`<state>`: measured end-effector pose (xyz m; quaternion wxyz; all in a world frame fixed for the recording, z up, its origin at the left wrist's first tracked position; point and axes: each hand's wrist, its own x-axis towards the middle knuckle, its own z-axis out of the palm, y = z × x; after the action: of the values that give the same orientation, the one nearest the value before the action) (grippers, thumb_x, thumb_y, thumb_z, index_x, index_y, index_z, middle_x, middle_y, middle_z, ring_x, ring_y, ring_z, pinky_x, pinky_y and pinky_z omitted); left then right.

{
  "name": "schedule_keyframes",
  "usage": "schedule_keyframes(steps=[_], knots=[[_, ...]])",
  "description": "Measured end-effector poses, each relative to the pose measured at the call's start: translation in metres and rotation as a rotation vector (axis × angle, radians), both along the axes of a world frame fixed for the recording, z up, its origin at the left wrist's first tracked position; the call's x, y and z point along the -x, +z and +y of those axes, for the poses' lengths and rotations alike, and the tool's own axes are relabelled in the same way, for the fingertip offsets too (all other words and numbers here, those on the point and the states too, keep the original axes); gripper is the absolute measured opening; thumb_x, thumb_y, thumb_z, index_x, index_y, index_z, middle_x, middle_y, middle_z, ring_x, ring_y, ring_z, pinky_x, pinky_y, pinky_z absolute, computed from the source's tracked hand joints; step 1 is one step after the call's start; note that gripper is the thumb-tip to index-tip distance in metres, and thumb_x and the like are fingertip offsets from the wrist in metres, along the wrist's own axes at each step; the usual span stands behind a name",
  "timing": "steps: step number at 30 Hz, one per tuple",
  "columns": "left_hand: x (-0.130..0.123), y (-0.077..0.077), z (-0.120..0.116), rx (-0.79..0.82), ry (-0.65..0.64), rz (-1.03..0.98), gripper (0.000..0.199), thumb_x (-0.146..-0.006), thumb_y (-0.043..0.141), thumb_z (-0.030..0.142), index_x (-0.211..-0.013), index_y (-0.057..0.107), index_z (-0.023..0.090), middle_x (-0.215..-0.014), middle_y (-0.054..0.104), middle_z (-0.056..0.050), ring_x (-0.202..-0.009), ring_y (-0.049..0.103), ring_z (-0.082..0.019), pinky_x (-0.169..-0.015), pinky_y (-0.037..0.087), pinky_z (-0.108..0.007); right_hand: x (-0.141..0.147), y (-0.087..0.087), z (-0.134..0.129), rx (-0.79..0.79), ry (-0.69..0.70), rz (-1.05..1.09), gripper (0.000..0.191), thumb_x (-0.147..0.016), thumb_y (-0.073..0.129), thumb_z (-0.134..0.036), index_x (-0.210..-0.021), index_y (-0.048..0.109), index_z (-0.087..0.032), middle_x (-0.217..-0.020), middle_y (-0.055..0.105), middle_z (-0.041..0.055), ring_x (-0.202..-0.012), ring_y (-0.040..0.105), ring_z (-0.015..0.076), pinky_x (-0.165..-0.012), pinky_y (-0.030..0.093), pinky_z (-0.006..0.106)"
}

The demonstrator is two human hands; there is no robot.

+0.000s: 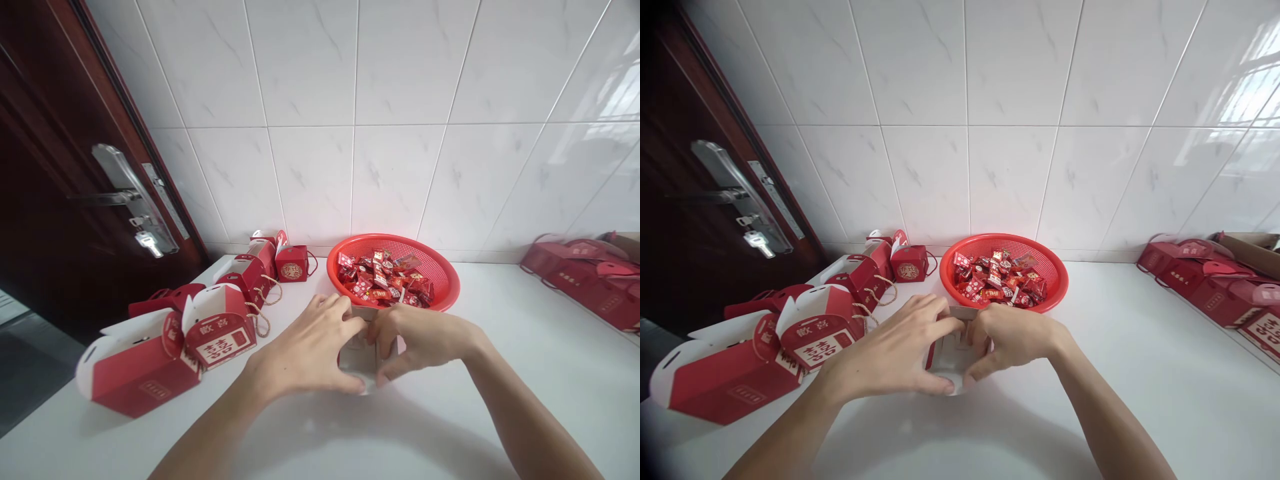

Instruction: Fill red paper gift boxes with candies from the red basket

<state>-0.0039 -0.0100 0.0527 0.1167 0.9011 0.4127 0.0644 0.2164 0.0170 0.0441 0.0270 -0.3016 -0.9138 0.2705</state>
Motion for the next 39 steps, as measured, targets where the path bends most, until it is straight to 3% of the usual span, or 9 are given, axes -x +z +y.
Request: schedule_keyframes(steps=[4,9,15,19,25,29,31,34,39], knots=[[0.004,-0.002,0.002,-0.03,0.047,0.017,0.058,-0.069,0.083,0.059,-0.115,0.071,0.027,-0.103,0.058,-0.006,-0.101,0.056,-0.033,-0.09,0.047,-0.046,0.008,0.0,-0.003,0.028,-0.106,-0.06,0.026,-0.079,0.071,-0.009,-0.057,0.058,-0.016,-0.066,0.059,-0.0029,-0.061,0.051,0.0107,-0.054,0.037,0.024],[0.011,-0.003,0.002,-0.022,0.126,0.001,0.061,-0.064,0.082,0.059,-0.114,0.07,0.026,-0.096,0.06,-0.005,-0.096,0.059,-0.033,-0.083,0.048,-0.042,0.009,0.005,-0.015,-0.223,-0.09,0.01,0.019,-0.076,0.067,0.0,-0.075,0.067,-0.019,-0.093,0.069,0.0031,-0.091,0.061,0.0202,-0.076,0.048,0.031],[0.01,0.005,-0.008,0.037,0.189,0.122,0.032,-0.07,0.073,0.038,-0.096,0.064,0.022,-0.092,0.062,-0.006,-0.092,0.06,-0.033,-0.077,0.047,-0.041,0.01,0.006,-0.022,-0.347,-0.134,-0.071,0.016,-0.084,0.072,-0.011,-0.073,0.064,-0.018,-0.097,0.068,0.0072,-0.106,0.059,0.0269,-0.092,0.048,0.041],[0.008,0.009,-0.01,0.086,0.212,0.188,0.025,-0.071,0.064,0.027,-0.095,0.062,0.022,-0.098,0.063,-0.008,-0.089,0.063,-0.032,-0.065,0.044,-0.036,0.02,0.003,-0.027,-0.401,-0.167,-0.098,0.025,-0.091,0.071,-0.024,-0.068,0.063,-0.018,-0.088,0.068,0.0088,-0.103,0.059,0.0291,-0.095,0.047,0.043],[0.013,0.003,-0.005,0.176,0.181,0.079,0.03,-0.082,0.066,0.052,-0.096,0.063,0.025,-0.099,0.064,-0.004,-0.087,0.066,-0.028,-0.062,0.043,-0.032,0.022,-0.001,-0.029,-0.345,-0.187,-0.083,0.035,-0.083,0.081,-0.047,-0.076,0.065,-0.017,-0.091,0.069,0.0074,-0.098,0.062,0.0281,-0.09,0.046,0.039],[0.021,0.003,0.0,0.164,0.134,0.012,0.026,-0.092,0.057,0.043,-0.106,0.068,0.025,-0.109,0.068,-0.007,-0.101,0.067,-0.028,-0.072,0.047,-0.031,0.017,-0.002,-0.025,-0.294,-0.191,-0.066,0.04,-0.082,0.08,-0.054,-0.09,0.069,-0.016,-0.097,0.07,0.0081,-0.101,0.063,0.0288,-0.092,0.045,0.039],[0.026,0.007,0.005,0.226,0.091,0.034,0.033,-0.087,0.064,0.042,-0.116,0.069,0.026,-0.117,0.067,-0.006,-0.105,0.067,-0.027,-0.076,0.048,-0.03,0.016,-0.002,-0.023,-0.258,-0.188,-0.049,0.043,-0.081,0.081,-0.053,-0.099,0.071,-0.016,-0.104,0.071,0.0096,-0.108,0.062,0.0305,-0.094,0.045,0.04],[0.03,0.012,0.012,0.372,0.045,0.066,0.063,-0.079,0.075,0.049,-0.137,0.061,0.03,-0.133,0.062,-0.006,-0.101,0.068,-0.024,-0.075,0.049,-0.027,0.016,0.0,-0.02,-0.189,-0.197,-0.051,0.045,-0.08,0.083,-0.052,-0.104,0.072,-0.016,-0.11,0.071,0.0102,-0.114,0.061,0.0314,-0.096,0.045,0.041],[0.032,0.009,0.019,0.416,0.006,0.025,0.091,-0.071,0.082,0.057,-0.152,0.049,0.033,-0.135,0.061,-0.005,-0.113,0.065,-0.027,-0.076,0.052,-0.026,0.018,0.003,-0.021,-0.142,-0.227,-0.082,0.043,-0.078,0.085,-0.051,-0.099,0.071,-0.016,-0.108,0.07,0.0089,-0.112,0.06,0.03,-0.097,0.043,0.041]])
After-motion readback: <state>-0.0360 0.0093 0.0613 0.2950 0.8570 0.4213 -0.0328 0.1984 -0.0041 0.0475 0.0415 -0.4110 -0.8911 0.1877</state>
